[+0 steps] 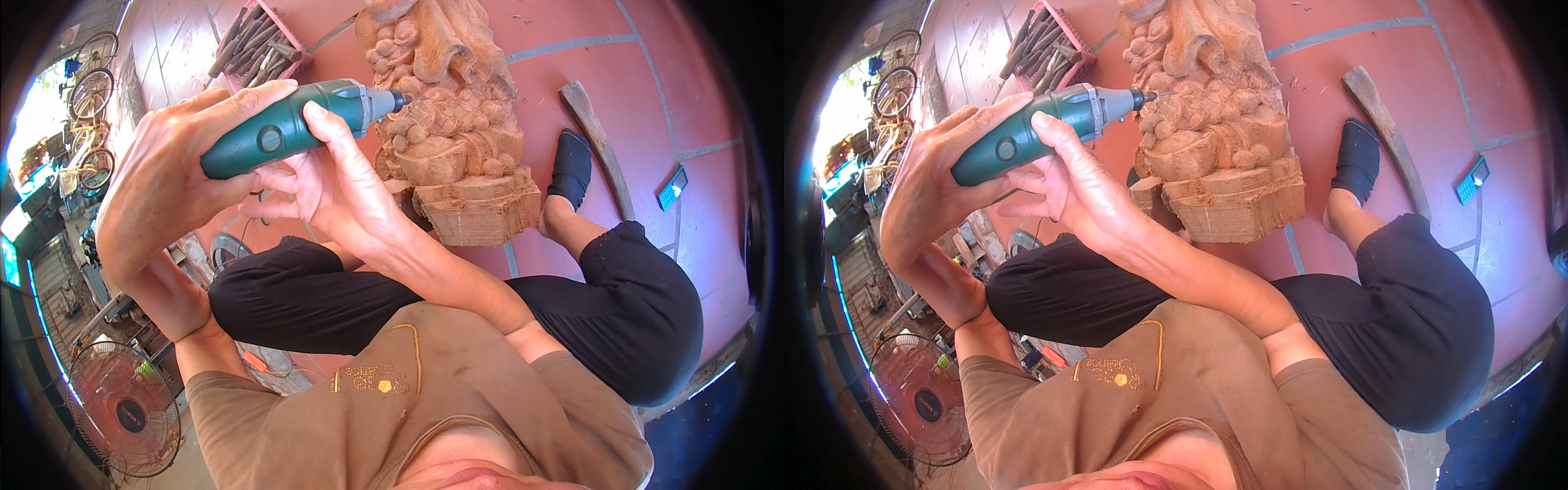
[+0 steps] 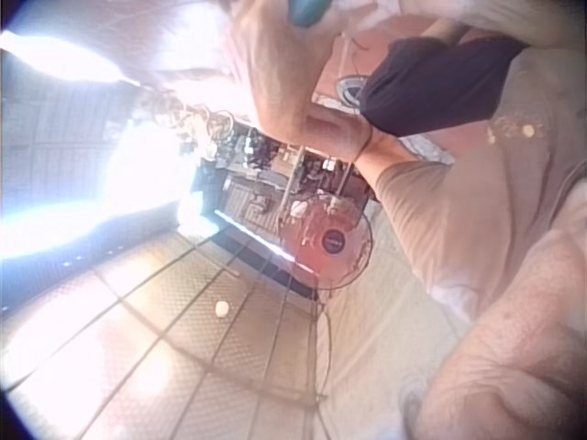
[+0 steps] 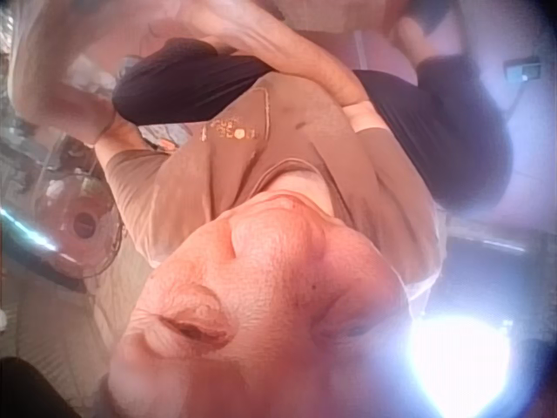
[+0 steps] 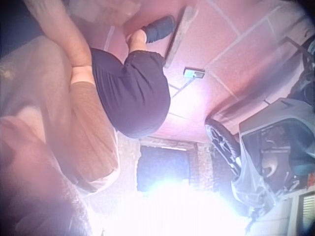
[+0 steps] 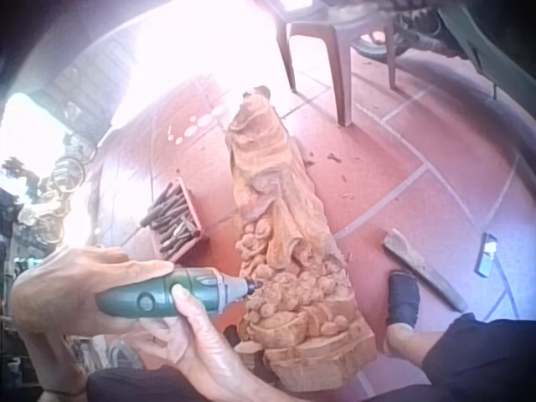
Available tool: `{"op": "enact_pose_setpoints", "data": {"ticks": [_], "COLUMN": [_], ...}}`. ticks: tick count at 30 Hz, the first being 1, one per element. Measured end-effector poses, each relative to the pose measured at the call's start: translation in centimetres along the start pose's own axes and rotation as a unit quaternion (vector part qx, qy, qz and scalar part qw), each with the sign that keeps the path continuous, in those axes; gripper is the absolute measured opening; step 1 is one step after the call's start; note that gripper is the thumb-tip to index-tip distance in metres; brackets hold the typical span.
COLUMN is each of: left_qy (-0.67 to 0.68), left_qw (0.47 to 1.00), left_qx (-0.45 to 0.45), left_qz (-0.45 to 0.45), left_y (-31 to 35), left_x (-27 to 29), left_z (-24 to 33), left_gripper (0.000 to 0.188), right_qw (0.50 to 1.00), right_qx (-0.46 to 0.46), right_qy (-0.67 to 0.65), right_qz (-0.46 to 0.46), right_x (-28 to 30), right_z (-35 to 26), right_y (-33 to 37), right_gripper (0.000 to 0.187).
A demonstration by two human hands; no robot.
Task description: The person uses a green rotary carving tool to shape and detail a wooden block with grape-like patterns. The hands hold the tool steadily and move it across the surface to refine the carved features.
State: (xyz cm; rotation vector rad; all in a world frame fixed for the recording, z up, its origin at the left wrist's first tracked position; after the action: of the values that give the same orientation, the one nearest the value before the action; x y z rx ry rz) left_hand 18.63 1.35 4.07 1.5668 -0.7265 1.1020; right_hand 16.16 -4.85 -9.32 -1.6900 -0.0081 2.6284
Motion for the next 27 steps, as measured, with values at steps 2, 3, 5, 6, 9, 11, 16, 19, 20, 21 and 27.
{"op": "enact_pose_setpoints", "data": {"ticks": [2,3,5,6,9,11,16,19,20,21,27], "left_qy": [-0.003,-0.004,-0.011,-0.015,-0.016,-0.018,-0.015,-0.016,-0.019,-0.023,-0.018], "left_qw": [1.000,1.000,1.000,1.000,1.000,1.000,1.000,1.000,1.000,1.000,1.000], "left_qx": [0.002,0.004,0.005,0.006,0.012,0.015,0.009,0.015,0.018,0.020,-0.005], "left_qz": [-0.006,-0.009,-0.010,-0.011,-0.014,-0.015,-0.006,-0.008,-0.008,-0.007,-0.016], "left_y": [0.0,0.0,0.0,0.1,0.1,0.1,0.1,0.2,0.3,0.4,-0.6], "left_x": [0.0,-0.1,0.0,0.1,0.0,0.0,0.0,0.0,0.0,0.0,-0.7], "left_z": [0.0,0.0,0.1,0.1,0.1,0.1,0.1,0.0,0.0,-0.1,0.1], "left_gripper": [0.069,0.069,0.069,0.069,0.069,0.069,0.070,0.069,0.069,0.069,0.072], "right_qw": [1.000,1.000,1.000,1.000,1.000,1.000,1.000,1.000,0.999,0.999,0.999], "right_qx": [0.000,0.000,0.002,0.002,-0.002,-0.003,-0.001,-0.002,-0.002,-0.002,0.017], "right_qy": [-0.010,-0.015,-0.011,-0.009,-0.014,-0.014,-0.016,-0.018,-0.018,-0.018,-0.002], "right_qz": [0.008,0.013,0.016,0.018,0.024,0.023,0.024,0.025,0.028,0.030,0.038], "right_x": [-0.3,-0.4,-0.5,-0.5,-0.3,-0.4,-0.4,-0.5,-0.6,-0.7,-0.2], "right_z": [-0.1,-0.1,-0.2,-0.2,-0.1,-0.1,-0.1,-0.1,-0.1,0.0,-1.0], "right_y": [0.2,0.3,0.3,0.3,0.3,0.3,0.3,0.3,0.3,0.3,0.6], "right_gripper": [0.054,0.053,0.053,0.053,0.055,0.056,0.057,0.057,0.056,0.056,0.055]}}
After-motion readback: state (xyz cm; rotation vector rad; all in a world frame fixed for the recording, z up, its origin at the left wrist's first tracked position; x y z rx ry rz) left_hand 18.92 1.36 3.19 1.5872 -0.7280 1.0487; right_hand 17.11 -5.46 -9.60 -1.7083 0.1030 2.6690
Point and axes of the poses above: each hand's wrist, its own y-axis away from the middle knuckle, its own x-axis out of the back of the hand, z = x × y, the point moved 7 cm from there along -y, towards the middle knuckle, and after that the axes turned 13 degrees about -y, right-handed, at the moved point
